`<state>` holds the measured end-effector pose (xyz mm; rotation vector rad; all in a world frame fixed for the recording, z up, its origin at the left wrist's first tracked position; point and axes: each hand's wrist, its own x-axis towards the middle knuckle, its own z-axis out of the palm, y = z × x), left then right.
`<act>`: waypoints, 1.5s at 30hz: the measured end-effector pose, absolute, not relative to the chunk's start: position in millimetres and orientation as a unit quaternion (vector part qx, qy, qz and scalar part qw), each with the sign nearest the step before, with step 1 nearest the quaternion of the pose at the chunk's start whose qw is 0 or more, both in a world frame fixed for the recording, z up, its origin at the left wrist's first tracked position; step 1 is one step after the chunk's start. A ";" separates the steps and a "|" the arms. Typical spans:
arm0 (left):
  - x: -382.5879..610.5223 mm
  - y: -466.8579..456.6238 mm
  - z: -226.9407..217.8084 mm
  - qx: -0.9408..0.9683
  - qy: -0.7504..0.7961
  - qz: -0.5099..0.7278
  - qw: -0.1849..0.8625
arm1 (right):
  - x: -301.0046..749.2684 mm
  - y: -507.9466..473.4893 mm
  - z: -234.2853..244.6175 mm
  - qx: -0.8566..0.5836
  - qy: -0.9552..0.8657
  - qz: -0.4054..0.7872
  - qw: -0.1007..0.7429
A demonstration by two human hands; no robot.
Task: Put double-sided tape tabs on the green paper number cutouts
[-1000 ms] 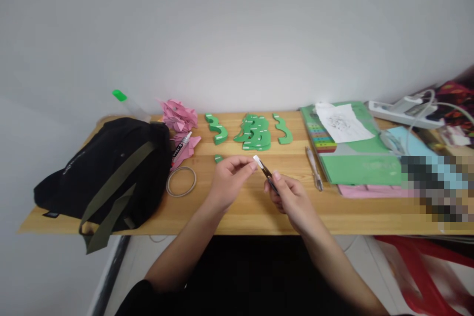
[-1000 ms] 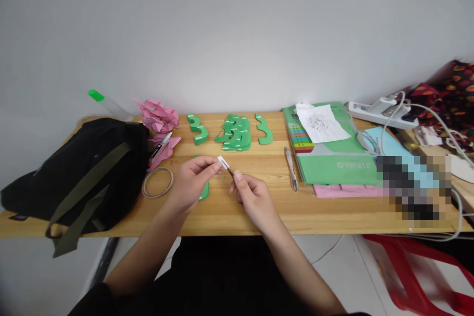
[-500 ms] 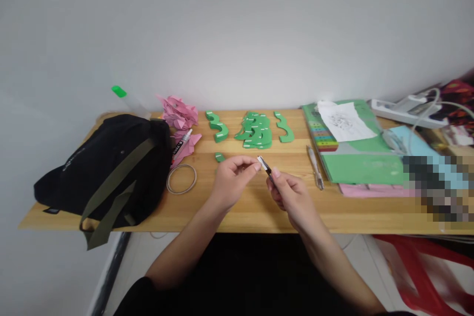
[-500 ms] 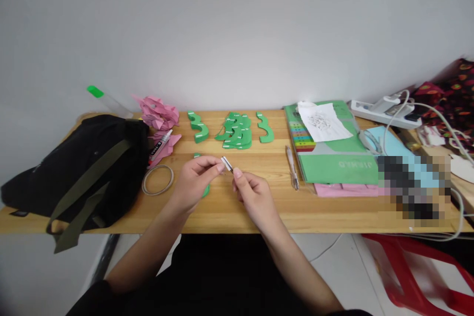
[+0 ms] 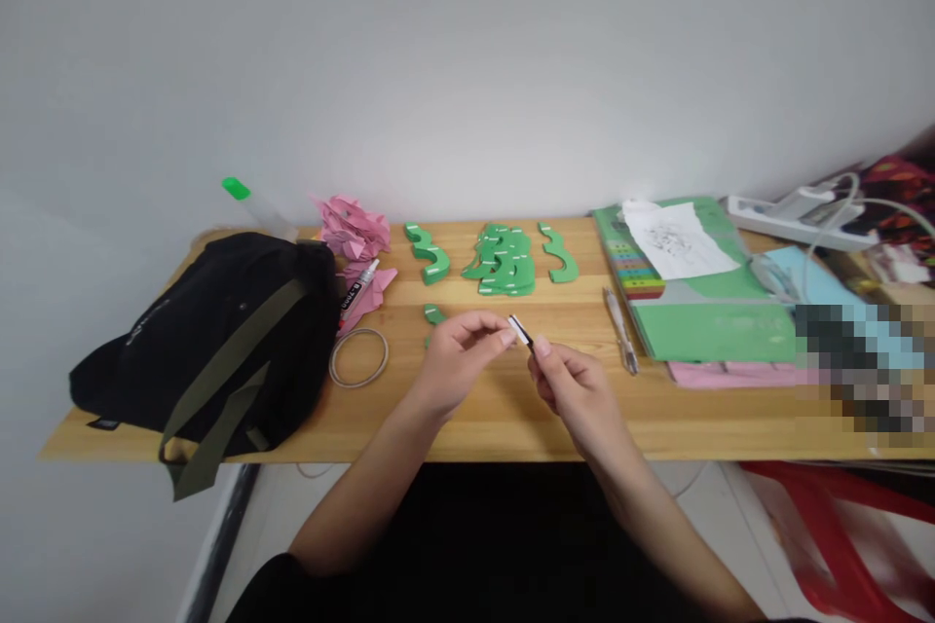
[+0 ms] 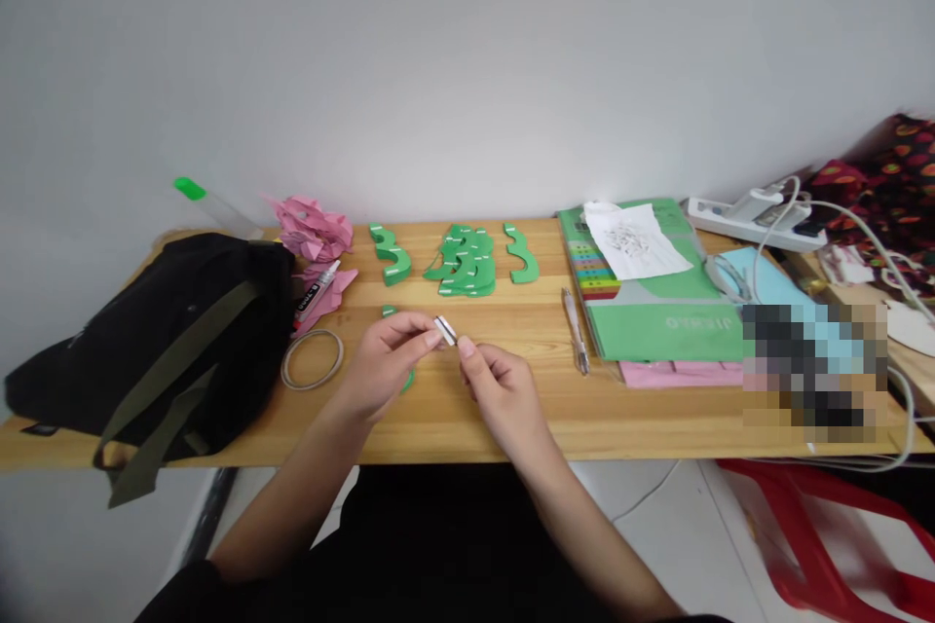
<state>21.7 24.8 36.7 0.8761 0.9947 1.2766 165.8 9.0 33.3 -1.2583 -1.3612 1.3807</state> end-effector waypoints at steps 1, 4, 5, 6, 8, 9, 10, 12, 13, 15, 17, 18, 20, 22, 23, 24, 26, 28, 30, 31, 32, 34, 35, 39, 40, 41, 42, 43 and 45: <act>20.3 23.4 36.4 0.376 0.421 0.551 0.615 | 166.5 7.9 34.6 -0.499 -0.551 0.534 0.404; 14.9 18.5 37.1 0.371 0.389 0.545 0.643 | 172.0 4.8 37.3 -0.510 -0.592 0.476 0.404; 13.0 17.4 37.8 0.370 0.386 0.547 0.644 | 174.8 4.1 38.1 -0.515 -0.608 0.454 0.399; 11.3 16.9 38.8 0.372 0.389 0.554 0.636 | 177.8 3.7 39.1 -0.520 -0.625 0.433 0.389; 8.5 18.0 41.3 0.384 0.411 0.571 0.598 | 183.9 3.4 42.1 -0.523 -0.660 0.400 0.361; 7.6 19.5 42.9 0.396 0.422 0.577 0.577 | 186.7 3.6 44.1 -0.524 -0.676 0.387 0.343; 6.9 21.2 44.7 0.411 0.428 0.576 0.563 | 189.2 3.9 46.1 -0.524 -0.691 0.377 0.325; 5.9 24.7 48.7 0.449 0.426 0.557 0.554 | 193.4 5.2 49.8 -0.524 -0.713 0.365 0.291; 5.3 26.1 50.8 0.470 0.424 0.543 0.552 | 195.1 6.0 51.2 -0.522 -0.720 0.363 0.279; 3.9 27.8 54.6 0.514 0.426 0.517 0.536 | 197.7 7.9 52.8 -0.513 -0.730 0.365 0.266; 2.1 28.2 57.5 0.558 0.430 0.496 0.508 | 199.4 10.1 53.2 -0.505 -0.733 0.374 0.261; 1.2 28.1 58.6 0.578 0.432 0.489 0.490 | 199.8 11.3 53.1 -0.501 -0.733 0.380 0.258; -0.3 27.8 60.2 0.614 0.436 0.472 0.459 | 200.5 13.8 52.6 -0.494 -0.735 0.393 0.247; -1.3 27.4 60.9 0.643 0.444 0.451 0.433 | 201.5 16.5 51.3 -0.485 -0.738 0.406 0.233; -1.6 27.3 60.6 0.657 0.445 0.438 0.423 | 202.7 17.8 50.3 -0.481 -0.740 0.414 0.224; -2.0 27.5 59.7 0.670 0.444 0.423 0.417 | 204.5 19.2 49.0 -0.475 -0.742 0.422 0.214; -3.2 28.9 55.6 0.690 0.439 0.397 0.416 | 210.5 23.3 45.6 -0.455 -0.751 0.436 0.198; -6.1 32.4 48.1 0.674 0.455 0.395 0.427 | 219.2 31.4 41.6 -0.419 -0.771 0.448 0.172; -11.3 38.1 38.7 0.612 0.498 0.433 0.435 | 228.0 46.5 38.0 -0.382 -0.796 0.454 0.120; -14.6 41.4 34.3 0.576 0.518 0.459 0.434 | 231.4 57.5 36.4 -0.383 -0.804 0.445 0.093; -18.0 44.4 30.4 0.548 0.530 0.483 0.431 | 233.5 70.8 35.0 -0.407 -0.807 0.422 0.073; -24.3 48.9 25.7 0.503 0.539 0.523 0.429 | 233.9 103.0 32.2 -0.558 -0.772 0.291 0.088; -26.8 49.6 24.8 0.487 0.538 0.536 0.431 | 232.4 120.4 30.6 -0.649 -0.726 0.208 0.093; -33.1 42.9 26.6 0.441 0.540 0.556 0.453 | 223.2 178.7 23.1 -0.726 -0.669 0.135 0.086; -34.6 39.8 26.8 0.438 0.541 0.554 0.457 | 221.6 187.1 21.5 -0.729 -0.667 0.134 0.079; -36.3 36.8 26.6 0.434 0.542 0.556 0.458 | 220.6 192.7 20.0 -0.730 -0.667 0.133 0.072; -38.2 34.1 26.1 0.430 0.542 0.559 0.457 | 220.2 196.1 18.7 -0.731 -0.666 0.133 0.066; -40.2 31.8 25.4 0.424 0.542 0.565 0.454 | 220.5 197.6 17.6 -0.732 -0.666 0.131 0.061; -43.6 28.8 24.0 0.413 0.542 0.576 0.451 | 222.2 197.9 16.1 -0.734 -0.665 0.127 0.057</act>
